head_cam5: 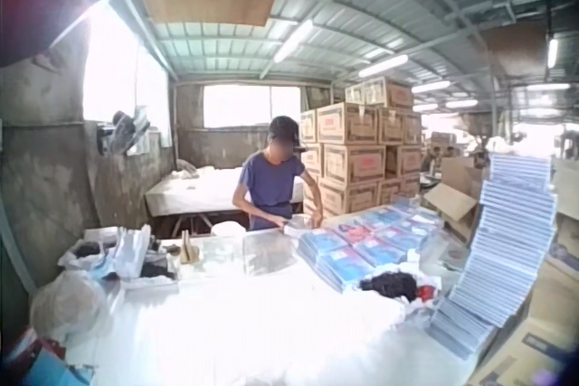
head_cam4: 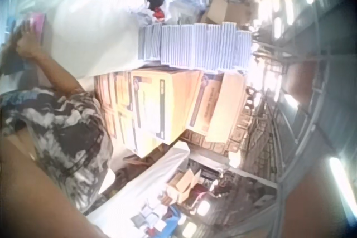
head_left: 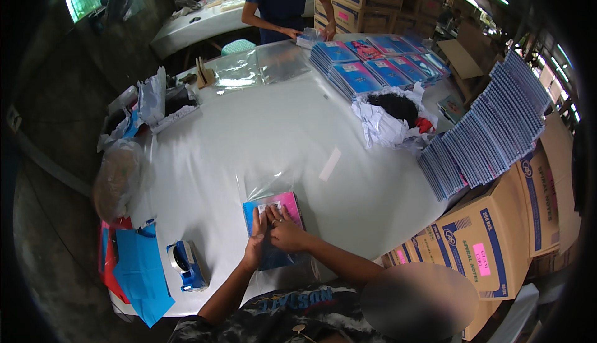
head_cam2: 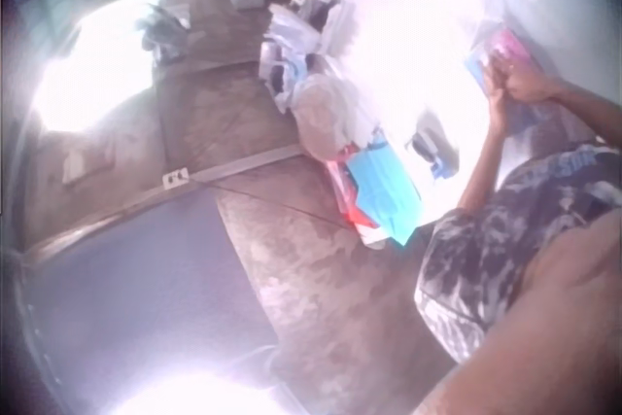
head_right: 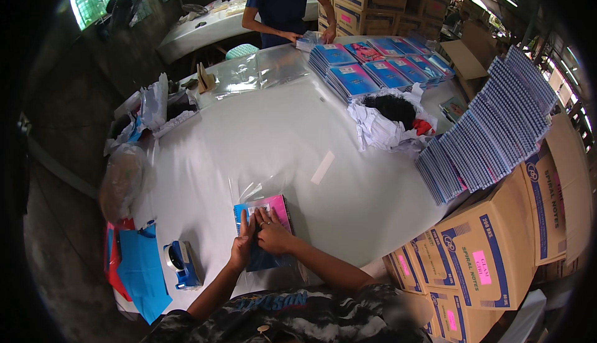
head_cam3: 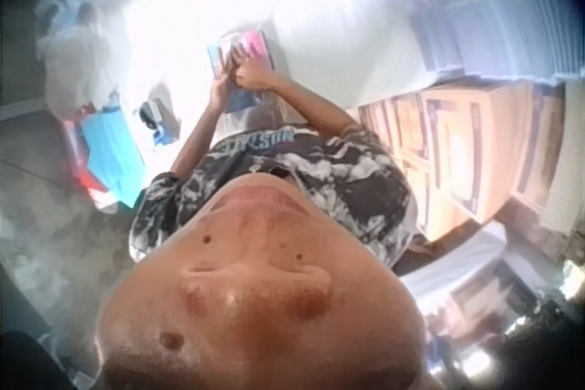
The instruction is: The person places spiral-bound notebooks into clear plastic sleeves, seals them with tape, and stacks the packaged units on the table. The person repeatedly handles notebooks and plastic sleeves, using a tape dispenser to seal each package.
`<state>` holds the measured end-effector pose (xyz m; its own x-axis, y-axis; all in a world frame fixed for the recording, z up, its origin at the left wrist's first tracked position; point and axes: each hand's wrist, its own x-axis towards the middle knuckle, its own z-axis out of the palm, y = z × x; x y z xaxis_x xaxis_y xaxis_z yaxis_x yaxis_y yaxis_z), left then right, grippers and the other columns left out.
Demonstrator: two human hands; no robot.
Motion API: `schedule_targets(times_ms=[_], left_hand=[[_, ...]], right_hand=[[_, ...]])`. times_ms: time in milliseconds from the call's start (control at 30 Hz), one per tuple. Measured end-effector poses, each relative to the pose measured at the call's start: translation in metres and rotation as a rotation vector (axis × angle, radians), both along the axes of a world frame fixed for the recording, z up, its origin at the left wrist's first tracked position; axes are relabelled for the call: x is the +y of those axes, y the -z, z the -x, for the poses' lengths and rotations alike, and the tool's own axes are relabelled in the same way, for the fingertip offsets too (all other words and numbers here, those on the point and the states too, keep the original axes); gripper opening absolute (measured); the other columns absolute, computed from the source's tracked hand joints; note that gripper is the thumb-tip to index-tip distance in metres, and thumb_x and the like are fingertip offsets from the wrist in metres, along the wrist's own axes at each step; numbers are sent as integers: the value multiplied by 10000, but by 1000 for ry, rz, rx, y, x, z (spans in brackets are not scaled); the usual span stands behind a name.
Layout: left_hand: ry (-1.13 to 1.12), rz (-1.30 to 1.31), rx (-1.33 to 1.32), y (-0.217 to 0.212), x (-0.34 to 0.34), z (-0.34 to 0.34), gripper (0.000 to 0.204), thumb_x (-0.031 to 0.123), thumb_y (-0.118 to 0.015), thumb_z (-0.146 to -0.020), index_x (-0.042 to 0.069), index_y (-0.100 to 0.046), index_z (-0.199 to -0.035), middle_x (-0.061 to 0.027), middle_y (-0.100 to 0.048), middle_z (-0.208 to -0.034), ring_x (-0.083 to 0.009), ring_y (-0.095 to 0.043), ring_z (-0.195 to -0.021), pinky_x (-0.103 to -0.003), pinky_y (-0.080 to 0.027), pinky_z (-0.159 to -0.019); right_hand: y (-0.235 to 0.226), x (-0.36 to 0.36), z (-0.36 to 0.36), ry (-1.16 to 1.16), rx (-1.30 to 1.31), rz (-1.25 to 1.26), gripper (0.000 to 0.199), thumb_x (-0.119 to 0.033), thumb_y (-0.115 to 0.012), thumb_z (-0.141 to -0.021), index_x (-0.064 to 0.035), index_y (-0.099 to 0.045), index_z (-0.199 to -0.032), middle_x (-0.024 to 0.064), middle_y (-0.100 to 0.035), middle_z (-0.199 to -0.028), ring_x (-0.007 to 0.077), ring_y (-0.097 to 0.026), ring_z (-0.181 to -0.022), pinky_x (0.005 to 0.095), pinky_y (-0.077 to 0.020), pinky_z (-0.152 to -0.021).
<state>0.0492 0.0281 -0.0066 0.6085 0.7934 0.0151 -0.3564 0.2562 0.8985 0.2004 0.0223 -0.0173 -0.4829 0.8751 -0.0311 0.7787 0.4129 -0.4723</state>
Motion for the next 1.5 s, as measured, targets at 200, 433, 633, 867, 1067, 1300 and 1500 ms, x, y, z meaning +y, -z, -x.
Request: schedule_targets(times_ms=[200,433,633,867,1067,1300,1500], left_hand=[[-194,-164,627,-22,25,9,672,292,-569,-837,20,-280,-1379,-162,-467,-1283,-262,-404,-1236,-350,-312,-1007],[-374,-638,1116,-3,96,-43,627,317,-658,-796,29,-415,-1298,-130,-667,-885,-281,-640,-792,-360,-488,-729],[-734,-459,941,-25,130,-28,509,245,-625,-816,72,-454,-1263,-111,-661,-908,-252,-647,-804,-369,-490,-712],[-241,-985,1450,9,11,27,569,272,-494,-887,34,-321,-1375,-187,-168,-1477,-334,-147,-1374,-564,-172,-1048],[-155,-1057,1567,18,5,9,634,352,-416,-908,15,-229,-1412,-137,-112,-1506,-322,-29,-1397,-559,-27,-1078],[248,-1036,1348,-24,21,42,900,549,-563,-785,60,-173,-1432,-149,-98,-1506,-346,-37,-1391,-587,-58,-1068],[-25,-1681,967,50,-93,32,819,367,-710,-641,149,-385,-1361,-168,-215,-1470,-358,-185,-1362,-564,-107,-1079]], right_hand=[[0,-7,-6,38,130,0,308,-299,-516,-797,-32,-669,-778,277,-188,-1446,399,-77,-1376,530,-11,-1096],[2,-9,-4,56,162,-33,283,-299,-533,-802,-55,-651,-720,252,-209,-1449,382,-100,-1379,484,-22,-1109],[0,-9,-7,62,185,-70,298,-311,-514,-811,-64,-650,-715,234,-211,-1455,357,-115,-1382,466,-36,-1113],[14,-6,-3,64,217,-69,292,-304,-511,-831,-62,-641,-731,222,-186,-1466,335,-98,-1390,480,-52,-1107],[4,-3,-2,61,288,16,320,-302,-482,-828,-51,-681,-836,284,-153,-1450,415,-88,-1370,515,-24,-1098],[10,22,-18,-175,212,145,230,-279,-586,-749,-82,-701,-722,262,-76,-1474,432,11,-1370,548,34,-1078],[3,24,-16,-153,320,274,219,-293,-616,-739,-104,-727,-723,221,-16,-1489,377,79,-1383,495,80,-1086]])
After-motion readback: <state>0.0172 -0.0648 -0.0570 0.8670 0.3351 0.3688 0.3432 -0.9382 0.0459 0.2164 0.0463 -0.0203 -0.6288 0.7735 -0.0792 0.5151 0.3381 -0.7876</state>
